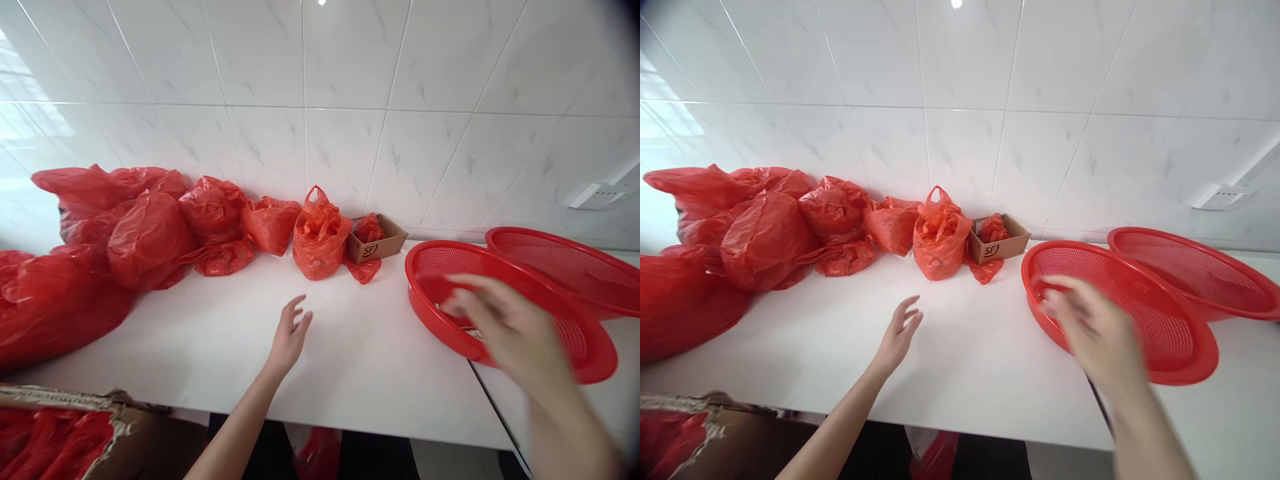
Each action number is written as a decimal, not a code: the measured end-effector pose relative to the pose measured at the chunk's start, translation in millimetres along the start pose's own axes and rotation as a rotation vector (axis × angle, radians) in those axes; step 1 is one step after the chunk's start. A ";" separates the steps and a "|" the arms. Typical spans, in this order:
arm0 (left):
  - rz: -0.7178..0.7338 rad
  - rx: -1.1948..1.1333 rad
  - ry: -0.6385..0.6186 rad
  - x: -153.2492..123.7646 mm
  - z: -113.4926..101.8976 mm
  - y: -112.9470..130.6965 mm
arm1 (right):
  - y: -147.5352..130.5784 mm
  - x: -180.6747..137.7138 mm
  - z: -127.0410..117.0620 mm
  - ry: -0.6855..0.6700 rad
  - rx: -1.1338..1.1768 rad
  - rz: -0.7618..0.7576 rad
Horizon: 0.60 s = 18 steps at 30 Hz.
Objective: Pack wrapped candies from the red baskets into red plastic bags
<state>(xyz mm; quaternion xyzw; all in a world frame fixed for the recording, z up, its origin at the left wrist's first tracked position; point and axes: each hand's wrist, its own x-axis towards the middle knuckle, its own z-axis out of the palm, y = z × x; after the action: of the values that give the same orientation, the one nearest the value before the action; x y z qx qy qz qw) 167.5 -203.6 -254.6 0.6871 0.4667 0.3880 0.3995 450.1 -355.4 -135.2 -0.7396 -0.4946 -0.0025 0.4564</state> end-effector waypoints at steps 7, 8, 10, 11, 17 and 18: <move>0.323 0.386 0.078 107.1 47.1 50.7 | -98.5 111.9 188.3 -0.190 -0.067 -0.441; 0.334 0.436 0.067 118.9 48.5 53.4 | -102.8 123.7 203.5 -0.203 -0.098 -0.436; 0.333 0.521 0.048 137.1 48.0 52.2 | -109.5 139.5 220.3 -0.216 -0.106 -0.436; 0.326 0.554 0.036 143.5 46.8 48.6 | -112.3 143.6 222.5 -0.209 -0.086 -0.447; 0.305 0.609 -0.021 156.5 44.7 18.6 | -122.0 135.0 172.4 0.034 0.156 -0.495; 0.306 0.589 -0.021 157.2 45.5 17.3 | -122.7 130.7 157.1 0.099 0.255 -0.504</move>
<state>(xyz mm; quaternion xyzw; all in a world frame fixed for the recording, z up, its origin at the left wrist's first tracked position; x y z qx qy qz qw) 255.8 -66.7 -231.0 0.8392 0.4459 0.2849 0.1257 356.5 -142.1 -84.8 -0.5289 -0.6363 -0.0898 0.5544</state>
